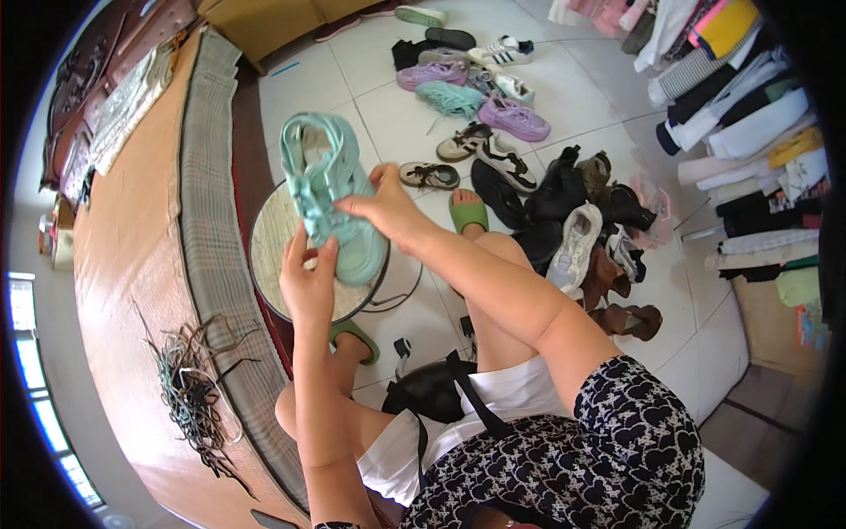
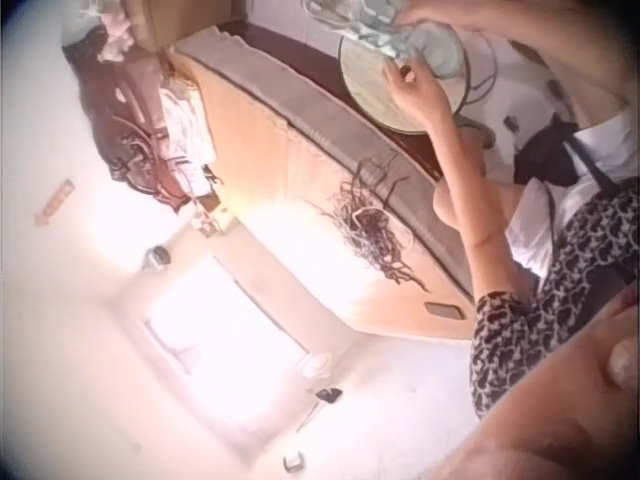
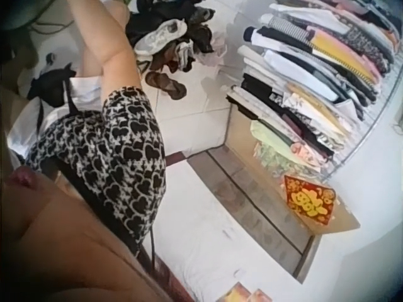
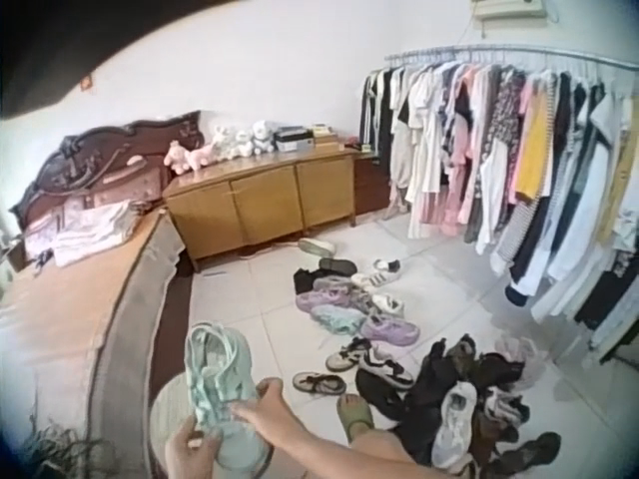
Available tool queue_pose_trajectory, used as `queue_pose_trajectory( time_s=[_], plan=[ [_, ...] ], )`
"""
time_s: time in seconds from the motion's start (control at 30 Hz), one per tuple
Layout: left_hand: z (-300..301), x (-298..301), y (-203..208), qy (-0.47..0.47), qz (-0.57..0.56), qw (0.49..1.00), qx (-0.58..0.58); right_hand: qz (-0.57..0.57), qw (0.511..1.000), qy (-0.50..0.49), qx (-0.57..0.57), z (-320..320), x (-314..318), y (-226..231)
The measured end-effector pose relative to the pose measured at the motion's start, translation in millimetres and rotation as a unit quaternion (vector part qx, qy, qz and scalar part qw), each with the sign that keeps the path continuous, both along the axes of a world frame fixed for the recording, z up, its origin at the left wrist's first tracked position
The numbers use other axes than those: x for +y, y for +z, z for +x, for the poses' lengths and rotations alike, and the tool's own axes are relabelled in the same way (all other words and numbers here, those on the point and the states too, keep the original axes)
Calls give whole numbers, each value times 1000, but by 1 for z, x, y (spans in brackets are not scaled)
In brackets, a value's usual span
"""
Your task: The person laces sneakers by placing each shoe on a small stool and threading shoelaces through the eyelets by hand.
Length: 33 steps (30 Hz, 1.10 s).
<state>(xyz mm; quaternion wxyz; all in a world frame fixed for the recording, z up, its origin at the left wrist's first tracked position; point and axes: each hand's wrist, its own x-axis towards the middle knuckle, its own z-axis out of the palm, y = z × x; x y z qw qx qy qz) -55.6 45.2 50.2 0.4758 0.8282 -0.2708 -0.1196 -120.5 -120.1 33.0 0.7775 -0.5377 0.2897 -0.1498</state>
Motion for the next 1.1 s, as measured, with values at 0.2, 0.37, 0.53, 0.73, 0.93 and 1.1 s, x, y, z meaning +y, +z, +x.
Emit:
queue_pose_trajectory(
  time_s=[0.2,0.37,0.53,0.73,0.93,1.1],
  plan=[
    [-34,-49,30,-131,-127,980,74,-5,962,-257,-96,-46,-67,32],
    [-41,-46,17,-199,-21,978,58,-66,900,-429,-27,-181,-122,-35],
    [-34,-38,-3,-198,13,979,38,-11,811,-584,37,-346,-149,-113],
    [-38,-56,-12,-224,3,974,43,22,751,-568,335,-480,-143,-226],
    [-3,-42,-15,-200,41,979,-19,-458,511,-483,544,-331,-144,-187],
    [21,-65,-18,-219,75,972,-49,-579,700,-318,272,-217,-220,-186]
  ],
)
